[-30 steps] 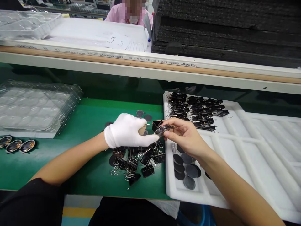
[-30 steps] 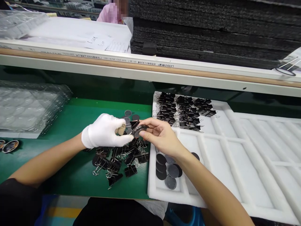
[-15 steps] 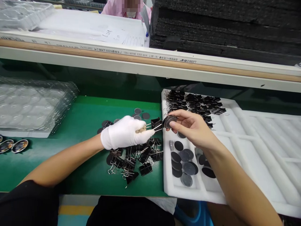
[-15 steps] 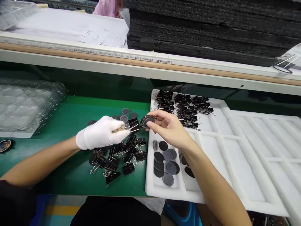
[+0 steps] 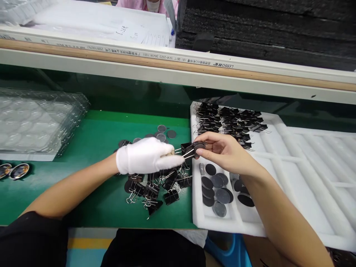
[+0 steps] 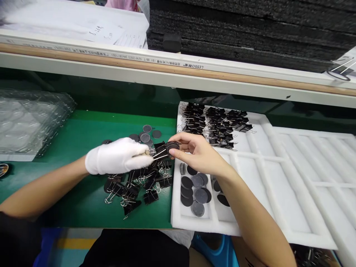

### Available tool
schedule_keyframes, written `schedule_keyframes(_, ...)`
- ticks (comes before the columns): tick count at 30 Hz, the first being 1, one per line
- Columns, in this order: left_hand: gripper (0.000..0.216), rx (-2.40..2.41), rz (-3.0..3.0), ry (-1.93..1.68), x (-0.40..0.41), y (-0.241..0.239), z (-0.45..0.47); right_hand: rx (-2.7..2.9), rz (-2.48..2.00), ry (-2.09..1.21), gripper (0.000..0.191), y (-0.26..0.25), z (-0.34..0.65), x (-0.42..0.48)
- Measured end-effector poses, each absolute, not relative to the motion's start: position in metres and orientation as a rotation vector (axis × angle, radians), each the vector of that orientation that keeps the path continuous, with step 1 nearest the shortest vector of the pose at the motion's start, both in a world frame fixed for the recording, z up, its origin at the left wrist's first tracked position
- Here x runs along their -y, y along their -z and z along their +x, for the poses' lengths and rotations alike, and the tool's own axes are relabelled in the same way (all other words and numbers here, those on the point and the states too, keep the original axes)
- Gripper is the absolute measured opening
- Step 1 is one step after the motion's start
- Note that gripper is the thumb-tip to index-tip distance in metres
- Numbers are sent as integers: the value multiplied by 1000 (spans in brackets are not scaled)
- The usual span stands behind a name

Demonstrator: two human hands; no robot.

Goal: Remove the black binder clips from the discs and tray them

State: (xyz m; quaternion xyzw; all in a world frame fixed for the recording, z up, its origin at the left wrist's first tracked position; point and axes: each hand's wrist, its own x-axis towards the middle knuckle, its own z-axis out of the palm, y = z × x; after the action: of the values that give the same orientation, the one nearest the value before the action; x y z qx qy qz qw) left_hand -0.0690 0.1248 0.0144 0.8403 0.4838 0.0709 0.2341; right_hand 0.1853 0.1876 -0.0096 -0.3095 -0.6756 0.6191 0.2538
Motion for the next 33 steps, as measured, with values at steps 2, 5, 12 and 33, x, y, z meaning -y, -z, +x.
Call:
schedule_keyframes(2,49,-1367,2336,-174,-133,-22,-82,1680,-842,-1725,39,10,184,-189)
schedule_keyframes(5,48,-1638,2429,-94,-141,-21,-99,1347,-843,-1852,47,15,182,-192)
schedule_keyframes(12,23,-1493,2709,389,-142,0,-101,1099,-902,-2019,38,31,172,-192)
schedule_keyframes(33,54,-1742,2402,-336,-121,-12,-67,1461,-824,-1915,36,27,170,-172)
